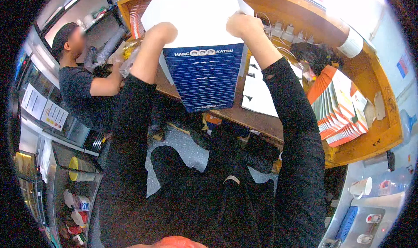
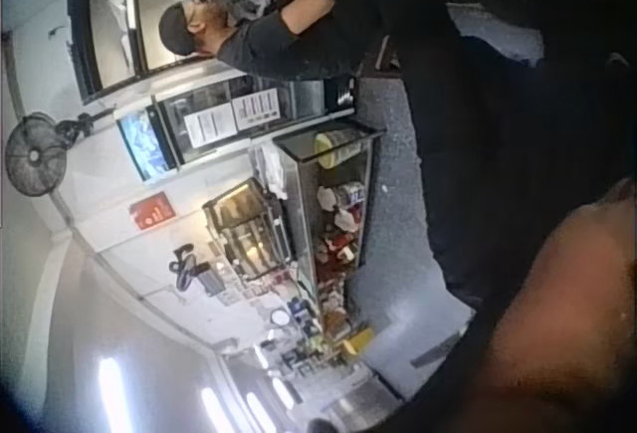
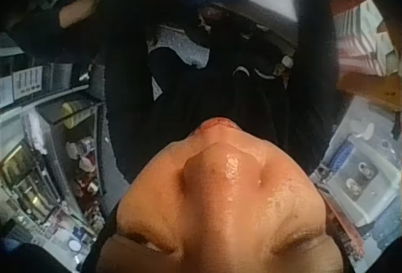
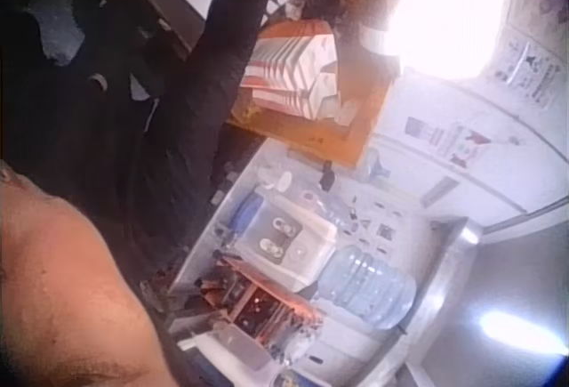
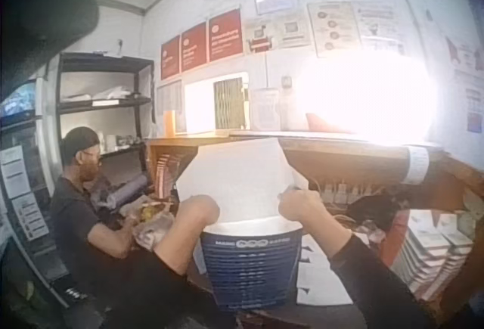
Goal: The person assembles cardboard food boxes by hand and stacks them on a counter.
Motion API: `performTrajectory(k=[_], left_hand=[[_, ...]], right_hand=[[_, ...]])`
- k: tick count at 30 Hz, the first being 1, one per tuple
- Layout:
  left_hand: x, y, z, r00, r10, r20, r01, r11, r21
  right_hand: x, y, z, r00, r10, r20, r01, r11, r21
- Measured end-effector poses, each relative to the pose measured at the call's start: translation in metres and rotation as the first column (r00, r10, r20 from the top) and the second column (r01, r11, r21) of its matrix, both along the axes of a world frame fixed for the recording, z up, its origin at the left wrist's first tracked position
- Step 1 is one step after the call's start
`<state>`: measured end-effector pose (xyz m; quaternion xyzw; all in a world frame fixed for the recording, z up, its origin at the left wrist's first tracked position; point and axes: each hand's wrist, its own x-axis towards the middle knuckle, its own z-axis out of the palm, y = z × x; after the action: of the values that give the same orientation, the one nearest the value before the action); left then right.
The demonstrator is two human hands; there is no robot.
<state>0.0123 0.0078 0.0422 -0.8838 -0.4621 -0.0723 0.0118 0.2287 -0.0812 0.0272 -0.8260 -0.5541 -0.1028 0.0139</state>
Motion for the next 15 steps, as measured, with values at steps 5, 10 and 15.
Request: performTrajectory(k=[5,10,15], left_hand=[[-0.012,0.021,-0.017,0.996,-0.022,-0.081,0.021,1.0,-0.012],[0.001,0.041,-0.037,0.993,-0.103,-0.053,0.108,0.989,0.097],[-0.001,0.036,-0.035,0.995,-0.069,-0.07,0.073,0.996,0.056]], right_hand=[[-0.045,-0.026,0.015,0.999,-0.023,0.031,0.023,1.0,-0.006],[-0.005,-0.014,-0.01,0.795,0.349,0.497,-0.338,0.934,-0.116],[-0.032,-0.044,-0.009,0.959,0.279,-0.05,-0.267,0.948,0.171]])
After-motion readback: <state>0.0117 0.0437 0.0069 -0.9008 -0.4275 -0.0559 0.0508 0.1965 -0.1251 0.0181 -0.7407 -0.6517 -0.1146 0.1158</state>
